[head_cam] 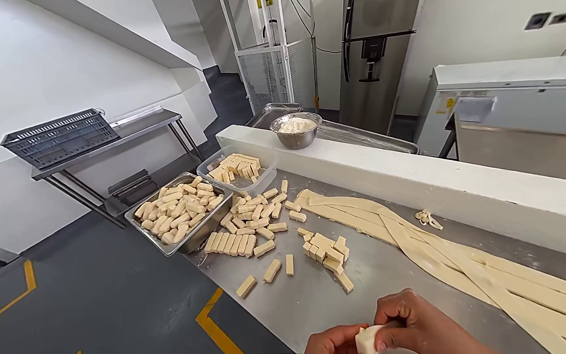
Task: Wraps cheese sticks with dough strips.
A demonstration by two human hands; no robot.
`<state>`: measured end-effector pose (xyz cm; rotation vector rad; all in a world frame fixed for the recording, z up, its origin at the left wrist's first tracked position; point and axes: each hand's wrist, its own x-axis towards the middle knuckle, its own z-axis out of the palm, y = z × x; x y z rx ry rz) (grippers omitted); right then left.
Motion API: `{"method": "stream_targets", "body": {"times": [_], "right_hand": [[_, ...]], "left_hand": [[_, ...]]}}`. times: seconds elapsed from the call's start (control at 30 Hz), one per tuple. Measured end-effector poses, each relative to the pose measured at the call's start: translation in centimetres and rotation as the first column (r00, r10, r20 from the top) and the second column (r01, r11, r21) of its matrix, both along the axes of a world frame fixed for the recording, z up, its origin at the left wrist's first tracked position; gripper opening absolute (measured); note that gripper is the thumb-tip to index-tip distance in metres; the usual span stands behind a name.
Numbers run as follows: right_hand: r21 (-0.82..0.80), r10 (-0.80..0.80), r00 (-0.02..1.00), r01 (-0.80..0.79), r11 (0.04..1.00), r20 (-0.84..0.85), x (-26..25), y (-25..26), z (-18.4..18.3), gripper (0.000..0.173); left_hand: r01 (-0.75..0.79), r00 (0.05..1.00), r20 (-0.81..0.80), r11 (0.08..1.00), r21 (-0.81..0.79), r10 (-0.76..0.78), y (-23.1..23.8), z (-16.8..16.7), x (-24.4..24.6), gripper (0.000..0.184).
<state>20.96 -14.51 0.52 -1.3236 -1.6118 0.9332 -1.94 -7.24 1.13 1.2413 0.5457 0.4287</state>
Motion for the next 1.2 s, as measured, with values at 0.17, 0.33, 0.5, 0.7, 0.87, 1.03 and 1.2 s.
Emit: {"method": "stream_targets", "body": {"times": [0.17, 0.33, 0.5, 0.7, 0.87, 1.03, 1.2], "right_hand": [[-0.143, -0.046, 0.999, 0.050, 0.988, 0.027, -0.8, 0.2, 0.6, 0.047], [-0.364, -0.015, 0.990, 0.065, 0.929, 0.138, -0.6, 0.8, 0.7, 0.041], [-0.420, 0.252, 0.869, -0.057, 0.906, 0.426, -5.5, 1.9, 2.7, 0.032], [-0.003, 0.010, 0.920, -0.009, 1.000, 0.391, -3.3, 1.2, 0.6, 0.057], [0.395, -0.140, 0.965, 0.042, 0.918, 0.223, -4.5, 1.9, -4.4, 0.089], [0.646, -0.256, 0.931, 0.028, 0.763, 0.262, -4.2, 2.2, -6.5, 0.076], [0.725, -0.237, 0.949, 0.012, 0.688, 0.209, -4.8, 2.2, -7.1, 0.045]], "left_hand": [[-0.048, 0.999, 0.010, 0.998, -0.042, 0.049, -0.2, -0.6, 0.3, 0.032], [-0.081, 0.995, -0.066, 0.991, -0.103, 0.075, 0.4, -1.0, 1.1, 0.033], [-0.093, 0.987, -0.151, 0.955, -0.283, 0.051, 0.3, -4.5, 4.1, 0.062], [-0.201, 0.979, -0.077, 0.808, -0.555, 0.191, 3.3, -6.4, 4.3, 0.083], [-0.104, 0.984, 0.038, 0.741, -0.663, 0.172, 2.2, -3.9, 5.1, 0.086], [-0.092, 0.984, 0.054, 0.751, -0.654, 0.167, 1.1, -3.8, 5.2, 0.093], [-0.077, 0.986, 0.052, 0.711, -0.699, 0.158, 0.7, -3.0, 5.2, 0.093]]}}
